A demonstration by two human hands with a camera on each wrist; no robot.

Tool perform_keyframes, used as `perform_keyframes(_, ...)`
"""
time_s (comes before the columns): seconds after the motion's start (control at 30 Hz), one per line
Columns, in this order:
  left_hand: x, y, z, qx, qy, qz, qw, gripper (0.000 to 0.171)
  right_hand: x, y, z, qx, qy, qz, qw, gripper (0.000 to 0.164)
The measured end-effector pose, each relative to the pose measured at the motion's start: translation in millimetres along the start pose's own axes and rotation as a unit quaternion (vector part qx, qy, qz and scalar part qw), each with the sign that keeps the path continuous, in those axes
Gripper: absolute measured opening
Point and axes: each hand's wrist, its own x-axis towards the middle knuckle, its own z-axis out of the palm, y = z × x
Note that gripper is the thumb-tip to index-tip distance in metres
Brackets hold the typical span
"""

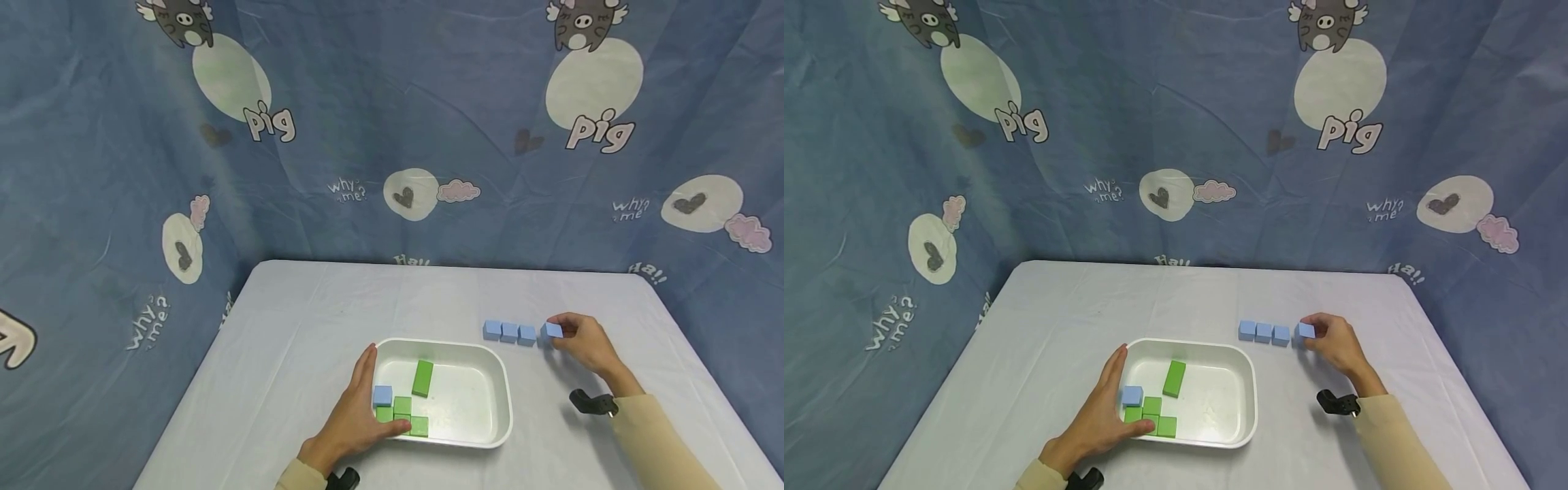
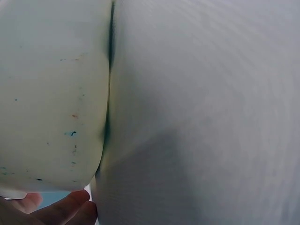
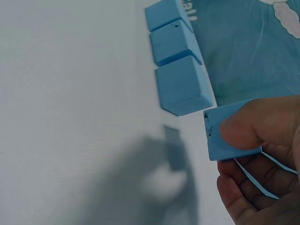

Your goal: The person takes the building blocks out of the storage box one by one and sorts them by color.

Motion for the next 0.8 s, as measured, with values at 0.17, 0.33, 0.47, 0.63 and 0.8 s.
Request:
perform_keyframes(0.17,-0.1,-0.3,0.0,-0.001,0.001,0.004,1.0000,0.140,0.4,3.7,5.0,0.000,-0.004,0.005,1.000,0.036)
perform_keyframes(0.33,-0.1,-0.5,0.1,-0.001,0.001,0.002,1.0000,0.140,1.5,7.1,8.3,0.000,-0.002,0.009,1.000,0.036)
perform_keyframes(0.47,-0.5,-0.1,-0.3,0.002,0.001,0.000,1.0000,0.140,1.6,8.1,10.3,-0.004,-0.006,0.015,1.000,0.036)
perform_keyframes(0.63,-0.3,0.8,-0.5,-0.002,0.000,-0.005,1.0000,0.139,1.9,9.2,12.4,-0.008,-0.009,0.016,1.000,0.035)
perform_keyframes(0.8,0.0,0.5,-0.2,-0.004,0.002,-0.005,1.0000,0.140,3.3,10.5,16.7,-0.007,-0.003,0.008,1.000,0.033)
